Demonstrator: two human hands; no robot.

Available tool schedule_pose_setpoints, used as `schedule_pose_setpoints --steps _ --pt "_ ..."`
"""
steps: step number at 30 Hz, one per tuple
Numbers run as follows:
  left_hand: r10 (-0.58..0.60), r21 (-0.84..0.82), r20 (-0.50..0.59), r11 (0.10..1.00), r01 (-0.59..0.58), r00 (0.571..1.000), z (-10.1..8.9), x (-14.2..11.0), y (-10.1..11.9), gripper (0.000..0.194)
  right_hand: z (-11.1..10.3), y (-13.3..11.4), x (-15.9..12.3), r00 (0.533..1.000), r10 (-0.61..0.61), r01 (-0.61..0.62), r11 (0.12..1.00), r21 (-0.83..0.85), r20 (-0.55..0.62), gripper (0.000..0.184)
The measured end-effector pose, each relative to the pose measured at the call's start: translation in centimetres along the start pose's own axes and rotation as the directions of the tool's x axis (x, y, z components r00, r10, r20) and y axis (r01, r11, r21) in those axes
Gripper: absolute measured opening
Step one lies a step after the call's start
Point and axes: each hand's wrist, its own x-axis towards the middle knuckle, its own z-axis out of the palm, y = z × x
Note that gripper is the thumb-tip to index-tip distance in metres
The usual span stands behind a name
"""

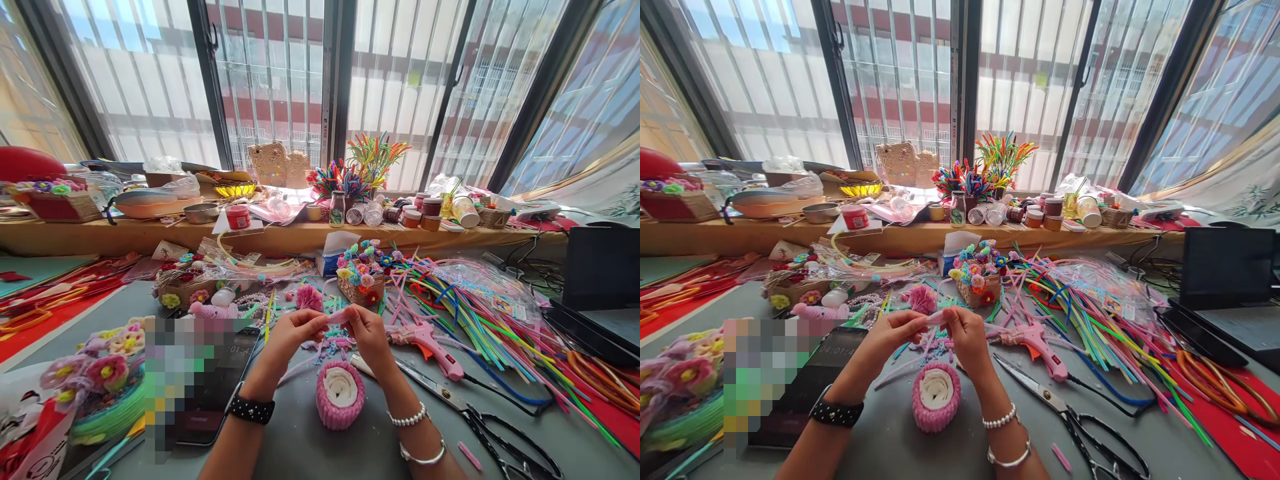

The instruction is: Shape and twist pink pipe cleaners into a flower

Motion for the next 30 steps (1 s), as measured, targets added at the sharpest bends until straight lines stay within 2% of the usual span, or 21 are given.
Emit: schedule_pose_setpoints --steps 2,4,6,8,12,16,19,23,30 --pt "-0.009 -0.022 -0.048 1.000 0.008 0.999 -0.2 0.1 0.0 0.022 -0.1 0.2 0.2 0.999 0.036 -0.036 0.998 0.059 0.011 0.043" --pt "0.028 -0.008 -0.169 1.000 -0.030 0.985 -0.5 0.2 0.0 0.024 -0.4 0.5 0.4 0.997 0.075 -0.072 0.991 0.114 -0.024 0.045" --pt "0.096 0.039 -0.302 0.995 -0.088 0.948 -0.9 0.3 0.1 0.028 -0.9 0.7 0.7 0.988 0.111 -0.093 0.984 0.153 -0.107 0.048" --pt "0.158 0.108 -0.383 0.986 -0.126 0.910 -1.5 0.3 0.2 0.032 -1.3 0.7 0.9 0.977 0.124 -0.098 0.984 0.151 -0.175 0.050" --pt "0.255 0.334 -0.468 0.938 -0.098 0.846 -2.4 0.2 0.4 0.028 -1.4 0.6 0.8 0.978 0.106 -0.097 0.994 0.055 -0.179 0.051" --pt "0.378 0.605 -0.502 0.796 0.003 0.778 -3.0 0.0 0.4 0.022 -1.2 0.3 0.6 0.981 0.084 -0.090 0.996 -0.023 -0.176 0.050" --pt "0.426 0.701 -0.482 0.712 0.045 0.766 -3.2 0.0 0.4 0.022 -1.1 0.3 0.6 0.982 0.089 -0.099 0.994 -0.050 -0.167 0.050" --pt "0.434 0.731 -0.446 0.681 0.038 0.783 -3.1 0.1 0.3 0.021 -1.0 0.4 0.6 0.984 0.094 -0.106 0.991 -0.079 -0.150 0.050" --pt "0.494 0.739 -0.419 0.673 -0.030 0.762 -3.3 0.1 0.1 0.018 -0.9 0.2 0.5 0.987 0.083 -0.097 0.990 -0.103 -0.136 0.050"
